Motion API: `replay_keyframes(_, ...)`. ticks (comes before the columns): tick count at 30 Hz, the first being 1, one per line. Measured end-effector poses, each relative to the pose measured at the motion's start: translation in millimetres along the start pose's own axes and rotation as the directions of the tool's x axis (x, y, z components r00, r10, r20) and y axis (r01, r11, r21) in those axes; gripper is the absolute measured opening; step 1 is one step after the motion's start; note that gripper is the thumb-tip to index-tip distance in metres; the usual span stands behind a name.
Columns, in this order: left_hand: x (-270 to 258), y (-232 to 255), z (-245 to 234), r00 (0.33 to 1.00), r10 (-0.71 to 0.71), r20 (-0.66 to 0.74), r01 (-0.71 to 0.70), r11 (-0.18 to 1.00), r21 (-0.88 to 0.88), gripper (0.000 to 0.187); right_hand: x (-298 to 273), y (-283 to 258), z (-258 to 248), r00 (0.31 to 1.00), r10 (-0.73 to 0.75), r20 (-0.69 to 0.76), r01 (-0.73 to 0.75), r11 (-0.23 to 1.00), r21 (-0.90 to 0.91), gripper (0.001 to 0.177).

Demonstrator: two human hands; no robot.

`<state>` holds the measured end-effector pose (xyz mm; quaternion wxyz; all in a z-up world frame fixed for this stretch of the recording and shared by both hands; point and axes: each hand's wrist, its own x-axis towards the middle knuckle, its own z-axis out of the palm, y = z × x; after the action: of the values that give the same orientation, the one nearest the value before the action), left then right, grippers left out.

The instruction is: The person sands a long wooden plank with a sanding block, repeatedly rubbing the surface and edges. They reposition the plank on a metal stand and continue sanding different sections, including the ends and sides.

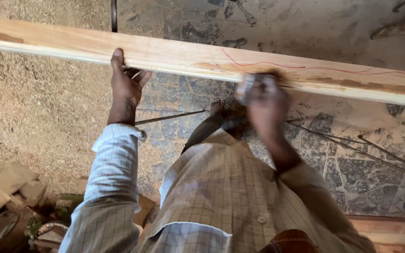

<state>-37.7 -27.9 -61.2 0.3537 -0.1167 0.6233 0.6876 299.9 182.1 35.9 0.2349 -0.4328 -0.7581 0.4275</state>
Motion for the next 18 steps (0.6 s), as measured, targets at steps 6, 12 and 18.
replay_keyframes(6, -8, 13, 2, 0.998, 0.048, 0.031, -0.048, 0.999, 0.022, 0.099, 1, -59, 130, 0.96, -0.279, -0.034, 0.281, 0.955, 0.098, 0.016)
replay_keyframes(12, -28, 13, 11, 0.998, 0.045, -0.033, -0.043, 0.997, 0.068, 0.103, -23, -12, 93, 0.917, -0.188, 0.352, 0.01, 0.894, 0.449, 0.03)
replay_keyframes(18, -37, 28, 20, 0.998, 0.056, -0.007, -0.055, 0.995, 0.079, 0.101, -49, 66, -62, 0.982, 0.023, 0.185, -0.144, 0.724, 0.674, 0.026)
